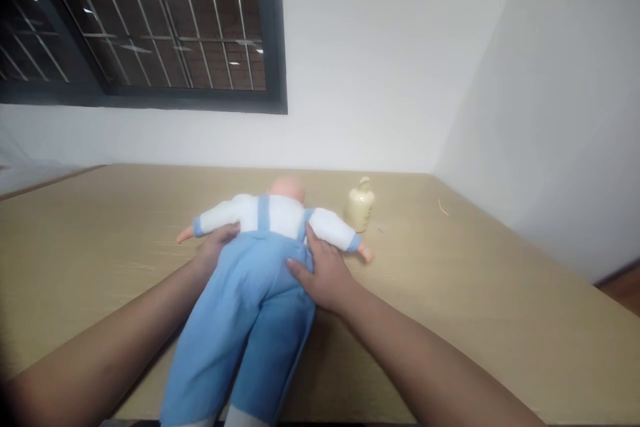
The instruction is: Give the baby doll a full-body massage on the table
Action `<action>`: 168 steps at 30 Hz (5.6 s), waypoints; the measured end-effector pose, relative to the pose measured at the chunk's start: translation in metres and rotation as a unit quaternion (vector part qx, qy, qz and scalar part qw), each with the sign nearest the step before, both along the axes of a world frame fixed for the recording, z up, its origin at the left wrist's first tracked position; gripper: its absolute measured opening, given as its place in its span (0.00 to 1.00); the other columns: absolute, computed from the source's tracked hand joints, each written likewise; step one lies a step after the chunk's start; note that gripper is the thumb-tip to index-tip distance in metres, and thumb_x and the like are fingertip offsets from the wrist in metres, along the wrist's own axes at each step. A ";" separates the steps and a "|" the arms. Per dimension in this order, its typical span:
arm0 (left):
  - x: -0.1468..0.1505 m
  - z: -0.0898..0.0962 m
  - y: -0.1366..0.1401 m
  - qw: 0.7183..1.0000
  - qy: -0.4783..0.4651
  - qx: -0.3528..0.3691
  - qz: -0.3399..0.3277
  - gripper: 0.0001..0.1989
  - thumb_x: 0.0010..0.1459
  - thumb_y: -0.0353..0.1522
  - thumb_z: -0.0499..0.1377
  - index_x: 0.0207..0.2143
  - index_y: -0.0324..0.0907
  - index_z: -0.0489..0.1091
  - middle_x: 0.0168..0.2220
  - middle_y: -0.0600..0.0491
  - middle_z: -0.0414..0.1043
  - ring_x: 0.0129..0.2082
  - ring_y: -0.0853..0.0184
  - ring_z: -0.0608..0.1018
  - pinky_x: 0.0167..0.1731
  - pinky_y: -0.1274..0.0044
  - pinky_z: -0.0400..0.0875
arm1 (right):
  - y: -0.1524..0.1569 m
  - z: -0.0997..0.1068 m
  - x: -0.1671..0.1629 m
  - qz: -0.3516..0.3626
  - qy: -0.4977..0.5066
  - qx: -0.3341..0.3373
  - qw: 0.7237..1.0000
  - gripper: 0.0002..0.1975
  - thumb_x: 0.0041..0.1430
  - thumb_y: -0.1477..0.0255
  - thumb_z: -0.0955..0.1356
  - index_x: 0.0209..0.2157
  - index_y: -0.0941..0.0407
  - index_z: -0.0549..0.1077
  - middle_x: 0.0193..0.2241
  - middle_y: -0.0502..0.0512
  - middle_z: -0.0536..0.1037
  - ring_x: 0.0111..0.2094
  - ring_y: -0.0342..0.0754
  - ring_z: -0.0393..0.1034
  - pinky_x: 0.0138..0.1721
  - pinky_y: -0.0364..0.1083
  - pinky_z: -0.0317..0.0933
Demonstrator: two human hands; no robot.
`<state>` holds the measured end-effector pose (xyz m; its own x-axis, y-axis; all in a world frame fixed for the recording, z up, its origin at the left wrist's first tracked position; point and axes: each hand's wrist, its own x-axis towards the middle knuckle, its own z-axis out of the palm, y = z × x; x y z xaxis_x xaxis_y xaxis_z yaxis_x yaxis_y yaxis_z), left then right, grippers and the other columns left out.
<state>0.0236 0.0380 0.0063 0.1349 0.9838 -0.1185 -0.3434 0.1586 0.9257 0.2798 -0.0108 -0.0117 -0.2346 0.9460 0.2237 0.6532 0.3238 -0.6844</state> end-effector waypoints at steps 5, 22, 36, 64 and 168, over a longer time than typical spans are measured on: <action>0.008 0.002 -0.009 0.982 0.046 -0.030 -0.183 0.22 0.55 0.40 0.67 0.48 0.38 0.73 0.42 0.45 0.81 0.43 0.54 0.82 0.47 0.65 0.75 | 0.002 0.000 0.003 -0.011 -0.040 -0.032 0.999 0.45 0.64 0.46 0.61 0.72 0.52 0.40 0.72 0.59 0.47 0.72 0.63 0.40 0.69 0.64 0.43; 0.022 0.036 -0.051 0.635 0.640 0.431 0.013 0.17 0.62 0.40 0.56 0.48 0.41 0.72 0.46 0.45 0.74 0.48 0.54 0.73 0.51 0.64 0.66 | -0.013 0.014 -0.006 -0.006 -0.159 0.249 0.955 0.27 0.61 0.64 0.67 0.61 0.56 0.66 0.55 0.64 0.71 0.57 0.61 0.64 0.57 0.59 0.62; 0.036 0.037 0.000 0.652 0.681 0.319 -0.092 0.15 0.56 0.36 0.53 0.19 0.43 0.71 0.21 0.49 0.72 0.25 0.59 0.74 0.27 0.71 0.59 | 0.035 0.034 -0.039 0.048 -0.254 0.105 0.960 0.08 0.63 0.73 0.62 0.28 0.54 0.67 0.28 0.50 0.74 0.31 0.47 0.66 0.32 0.45 0.52; 0.039 0.009 0.001 0.623 0.635 0.457 0.012 0.13 0.63 0.27 0.49 0.33 0.40 0.73 0.33 0.47 0.72 0.36 0.59 0.73 0.40 0.68 0.67 | 0.043 0.011 -0.043 -0.022 -0.138 0.204 0.969 0.11 0.67 0.72 0.60 0.31 0.55 0.69 0.30 0.54 0.71 0.35 0.50 0.64 0.39 0.48 0.56; 0.024 0.012 0.030 0.677 0.618 0.398 -0.032 0.24 0.62 0.46 0.56 0.56 0.44 0.69 0.51 0.44 0.71 0.51 0.51 0.73 0.53 0.60 0.66 | 0.075 0.013 -0.016 0.023 -0.137 0.149 0.979 0.26 0.63 0.56 0.66 0.57 0.55 0.69 0.53 0.60 0.76 0.54 0.57 0.69 0.56 0.57 0.62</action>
